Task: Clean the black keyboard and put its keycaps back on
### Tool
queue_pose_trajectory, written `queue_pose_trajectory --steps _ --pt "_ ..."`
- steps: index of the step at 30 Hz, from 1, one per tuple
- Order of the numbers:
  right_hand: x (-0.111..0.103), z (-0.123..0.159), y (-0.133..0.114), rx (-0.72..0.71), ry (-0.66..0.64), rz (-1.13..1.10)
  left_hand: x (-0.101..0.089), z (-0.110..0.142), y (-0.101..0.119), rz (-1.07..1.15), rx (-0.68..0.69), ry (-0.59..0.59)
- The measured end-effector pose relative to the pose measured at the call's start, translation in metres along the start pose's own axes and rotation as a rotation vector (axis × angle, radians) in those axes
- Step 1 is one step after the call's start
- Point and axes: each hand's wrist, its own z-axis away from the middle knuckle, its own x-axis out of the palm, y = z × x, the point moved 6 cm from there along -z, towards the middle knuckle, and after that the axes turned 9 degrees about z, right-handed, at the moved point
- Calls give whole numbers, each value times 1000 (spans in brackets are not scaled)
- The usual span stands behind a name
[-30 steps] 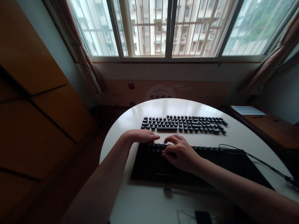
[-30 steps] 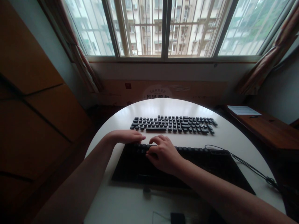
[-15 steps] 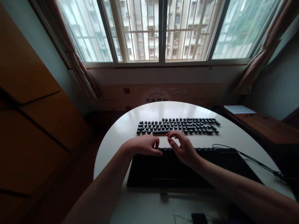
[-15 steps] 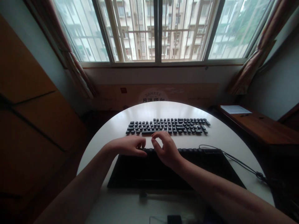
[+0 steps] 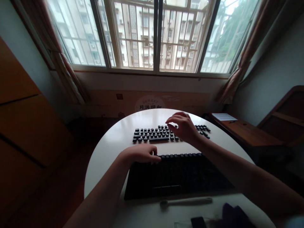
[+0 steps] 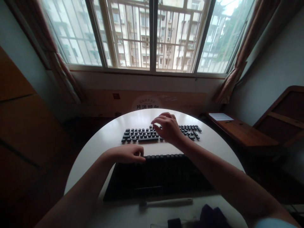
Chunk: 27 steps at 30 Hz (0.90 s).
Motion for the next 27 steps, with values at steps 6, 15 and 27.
queue_pose_trajectory --steps 6,15,27 --pt "99 -52 54 132 -511 159 0 0 -2 -6 -4 10" --pt "170 -67 70 97 -821 185 1 1 -5 5 13 4" --pt "190 -62 68 91 -874 149 2 2 -5 -14 19 13"
